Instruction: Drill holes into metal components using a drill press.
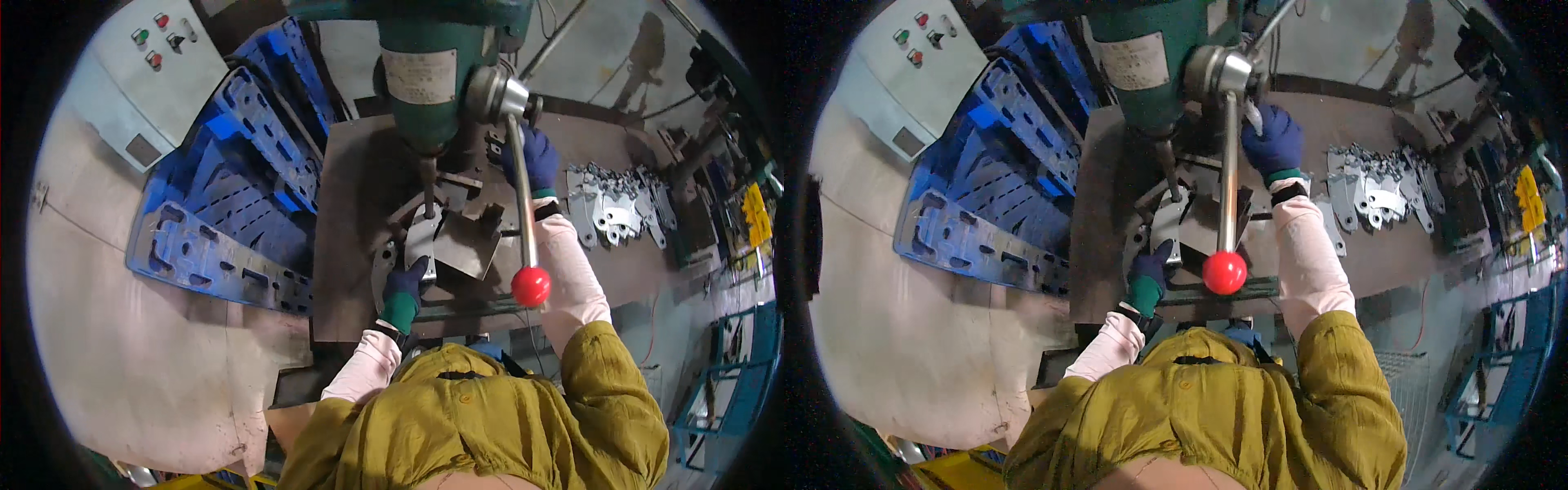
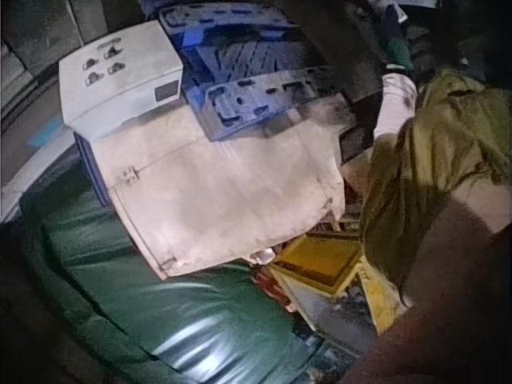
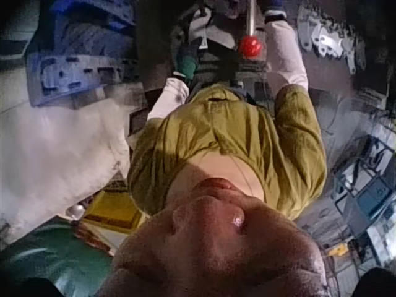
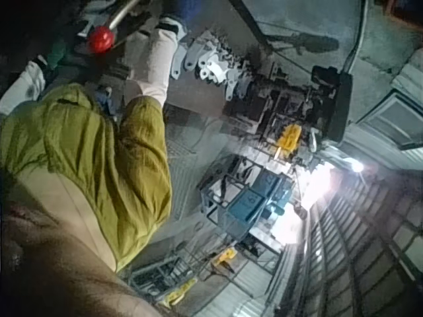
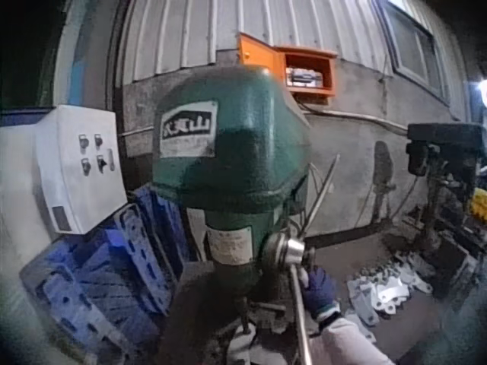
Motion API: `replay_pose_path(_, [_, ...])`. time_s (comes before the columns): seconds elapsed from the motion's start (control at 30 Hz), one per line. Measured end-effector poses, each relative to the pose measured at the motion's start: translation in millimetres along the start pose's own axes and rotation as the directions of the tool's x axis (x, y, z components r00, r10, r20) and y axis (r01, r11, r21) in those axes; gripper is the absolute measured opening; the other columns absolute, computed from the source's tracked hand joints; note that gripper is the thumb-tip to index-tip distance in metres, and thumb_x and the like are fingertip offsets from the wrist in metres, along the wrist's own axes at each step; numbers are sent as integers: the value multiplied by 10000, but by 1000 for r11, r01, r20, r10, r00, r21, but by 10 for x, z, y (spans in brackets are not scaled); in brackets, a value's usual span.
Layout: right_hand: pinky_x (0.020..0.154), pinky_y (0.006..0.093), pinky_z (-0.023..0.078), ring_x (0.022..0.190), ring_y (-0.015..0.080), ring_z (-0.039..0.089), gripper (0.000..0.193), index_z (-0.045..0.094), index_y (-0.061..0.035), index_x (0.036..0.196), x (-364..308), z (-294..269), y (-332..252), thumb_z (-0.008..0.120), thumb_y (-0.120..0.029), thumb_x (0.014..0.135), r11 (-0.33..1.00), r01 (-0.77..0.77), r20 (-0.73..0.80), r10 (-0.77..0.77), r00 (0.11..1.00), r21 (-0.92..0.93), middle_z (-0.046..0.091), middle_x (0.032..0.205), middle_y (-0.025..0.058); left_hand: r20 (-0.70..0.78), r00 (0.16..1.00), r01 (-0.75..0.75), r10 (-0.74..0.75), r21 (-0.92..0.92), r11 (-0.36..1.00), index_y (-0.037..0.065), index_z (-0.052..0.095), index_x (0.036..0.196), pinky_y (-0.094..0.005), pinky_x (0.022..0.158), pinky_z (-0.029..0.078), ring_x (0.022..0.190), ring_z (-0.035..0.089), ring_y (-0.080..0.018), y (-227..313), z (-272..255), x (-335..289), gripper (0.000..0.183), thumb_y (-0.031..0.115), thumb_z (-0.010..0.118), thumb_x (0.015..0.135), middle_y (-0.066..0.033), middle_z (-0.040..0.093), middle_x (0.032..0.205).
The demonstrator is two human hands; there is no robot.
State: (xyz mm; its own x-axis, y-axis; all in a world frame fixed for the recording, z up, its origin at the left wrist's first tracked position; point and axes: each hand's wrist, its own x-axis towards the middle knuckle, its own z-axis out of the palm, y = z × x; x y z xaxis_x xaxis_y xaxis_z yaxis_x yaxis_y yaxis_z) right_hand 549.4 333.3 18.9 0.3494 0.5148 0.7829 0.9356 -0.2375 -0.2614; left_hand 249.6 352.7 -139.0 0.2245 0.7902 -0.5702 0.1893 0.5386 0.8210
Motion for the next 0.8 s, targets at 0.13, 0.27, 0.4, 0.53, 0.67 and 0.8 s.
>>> replay_pose_path(0.13, [750,488,496,883,363,620,423,608,-173,1139,377,12,326,693,-278,739,998,60,-16,-60,998,3,641,957,130,86,995,-35,54,-212,977,43,686,1081,-277,603,577,772,684,-187,138,78,-226,407,325,795,808,-76,691,988])
replay_pose_path(0.27, [729,488,509,859,370,627,474,607,-180,1180,395,107,472,709,-278,728,999,44,-10,-45,999,-27,643,972,128,103,988,-79,118,-319,945,66,665,1139,-280,612,578,755,673,-180,82,85,-240,438,333,788,814,-65,682,973])
replay_pose_path(0.4, [690,468,512,842,362,635,459,605,-184,1217,-41,84,244,691,-229,768,988,131,-29,-134,991,-81,653,977,138,47,998,-39,51,-222,974,85,644,1182,-301,615,577,750,659,-179,-15,71,-68,470,351,779,818,-60,675,965])
replay_pose_path(0.53, [702,425,519,863,369,654,355,661,-152,1137,-517,172,381,706,-223,793,880,-115,24,117,993,462,676,949,163,68,990,-123,125,-40,992,89,639,1198,-322,627,579,785,654,-187,-289,180,394,477,352,772,822,-71,665,1023])
replay_pose_path(0.67, [623,354,519,665,240,662,214,698,-37,978,-489,-473,-771,687,-195,834,630,-597,525,329,785,497,674,736,108,14,945,-326,326,15,945,79,645,1185,-330,646,579,808,665,-208,-820,-232,844,465,359,761,832,-89,671,1046])
replay_pose_path(0.8, [610,314,521,646,181,634,240,664,-5,1075,-512,-1071,-871,600,-175,918,419,-481,562,-89,822,770,640,785,91,128,991,-10,37,-207,978,36,660,1151,-340,675,574,799,692,-250,-59,161,70,493,403,748,835,-127,697,1018])
